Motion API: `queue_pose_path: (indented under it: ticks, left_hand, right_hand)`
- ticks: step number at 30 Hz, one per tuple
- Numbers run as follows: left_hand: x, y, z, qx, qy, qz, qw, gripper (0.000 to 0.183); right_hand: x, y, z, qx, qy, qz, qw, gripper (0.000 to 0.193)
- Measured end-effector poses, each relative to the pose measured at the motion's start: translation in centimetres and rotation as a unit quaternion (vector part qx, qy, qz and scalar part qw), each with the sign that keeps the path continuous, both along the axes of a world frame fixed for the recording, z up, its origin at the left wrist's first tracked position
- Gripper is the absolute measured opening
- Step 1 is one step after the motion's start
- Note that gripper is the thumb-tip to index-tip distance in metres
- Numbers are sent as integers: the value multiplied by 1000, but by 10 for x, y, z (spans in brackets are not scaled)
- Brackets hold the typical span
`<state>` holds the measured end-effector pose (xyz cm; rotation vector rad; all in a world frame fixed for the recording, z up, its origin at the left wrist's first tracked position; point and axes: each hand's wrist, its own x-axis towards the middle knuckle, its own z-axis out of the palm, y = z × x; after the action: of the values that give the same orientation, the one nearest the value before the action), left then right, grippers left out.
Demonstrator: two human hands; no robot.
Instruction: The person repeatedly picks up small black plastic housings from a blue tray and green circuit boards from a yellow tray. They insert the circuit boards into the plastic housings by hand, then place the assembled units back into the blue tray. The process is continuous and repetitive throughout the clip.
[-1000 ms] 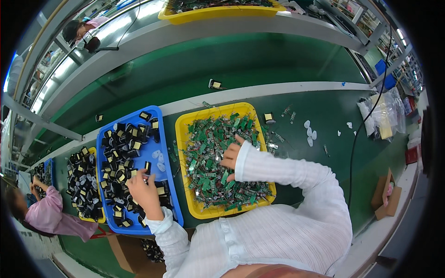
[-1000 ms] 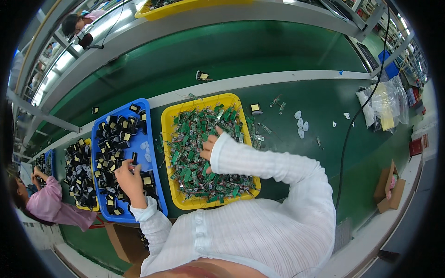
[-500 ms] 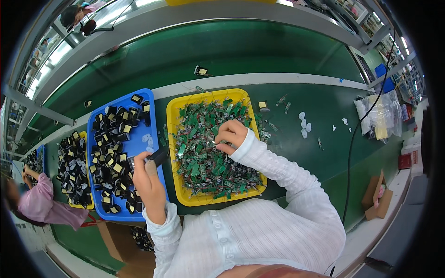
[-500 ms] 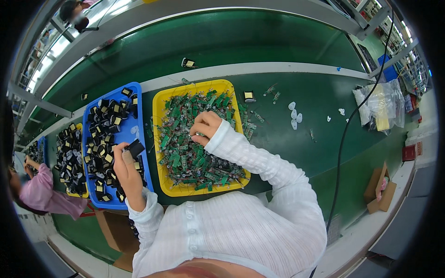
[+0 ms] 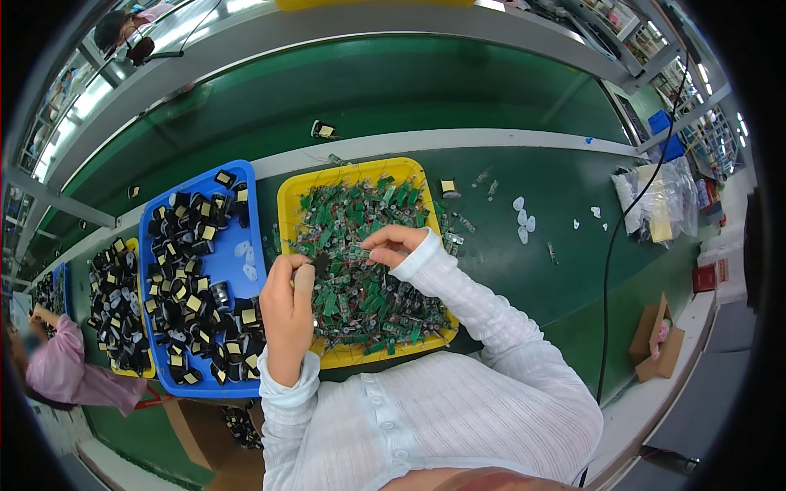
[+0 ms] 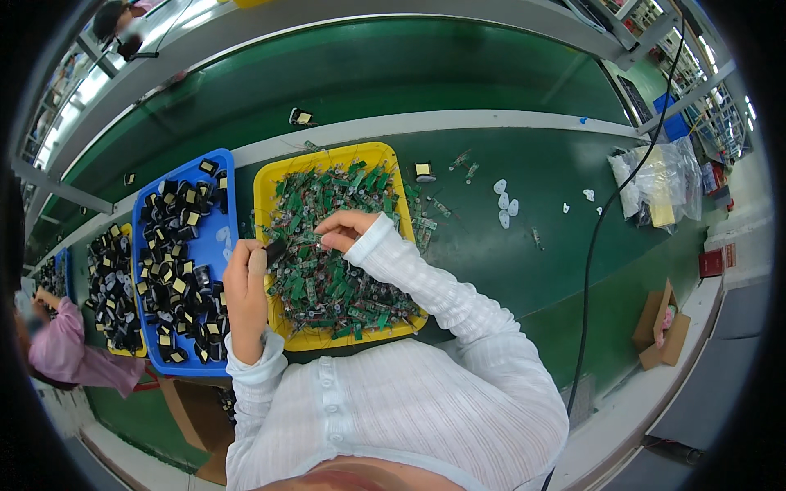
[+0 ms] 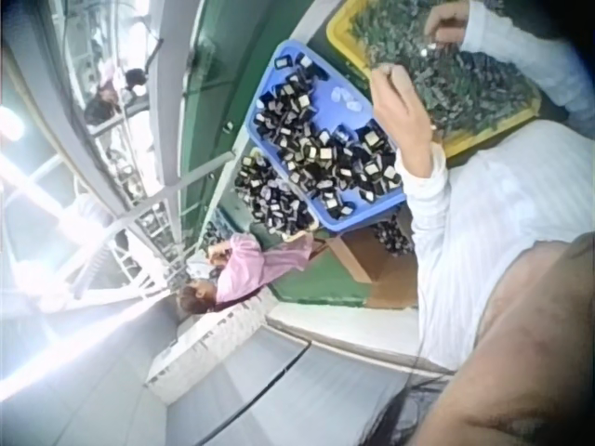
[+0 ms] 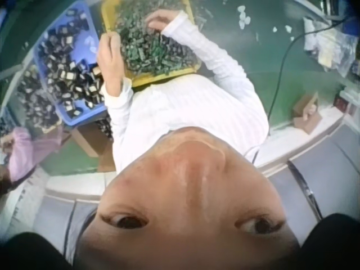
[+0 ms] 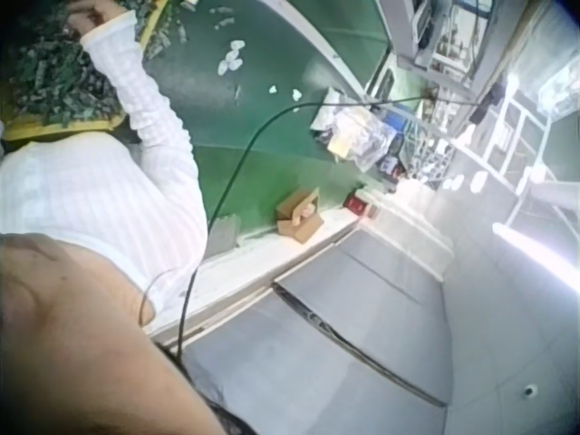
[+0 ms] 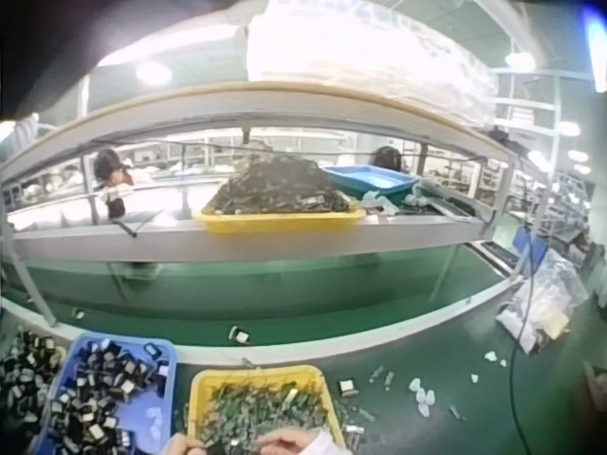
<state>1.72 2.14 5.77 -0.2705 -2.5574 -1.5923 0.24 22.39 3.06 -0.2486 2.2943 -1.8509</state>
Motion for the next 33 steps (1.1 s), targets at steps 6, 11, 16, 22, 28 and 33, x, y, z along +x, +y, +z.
queue_pose_path:
  ticks: [6, 11, 16, 22, 28, 33]
  left_hand:
    - [1, 10, 3, 271, -76, -56, 958, 20]
    - [-1, 23, 3, 317, -37, -87, 944, 21]
    - [3, 24, 14, 312, 9, -93, 946, 23]
    - [9, 22, 20, 250, 52, -78, 964, 28]
    - [8, 22, 15, 242, 69, -76, 965, 28]
    - [11, 27, 15, 266, 38, -76, 960, 29]
  right_hand:
    - [2, -4, 25, 96, 335, -41, 936, 10]
    - [13, -11, 33, -115, 138, -19, 983, 10]
    - [22, -22, 41, -248, 22, -69, 966, 11]
    - [29, -21, 54, -164, 98, -44, 981, 10]
    - [32, -20, 60, -277, 101, -94, 951, 24]
    - [23, -11, 43, -388, 57, -34, 919, 22]
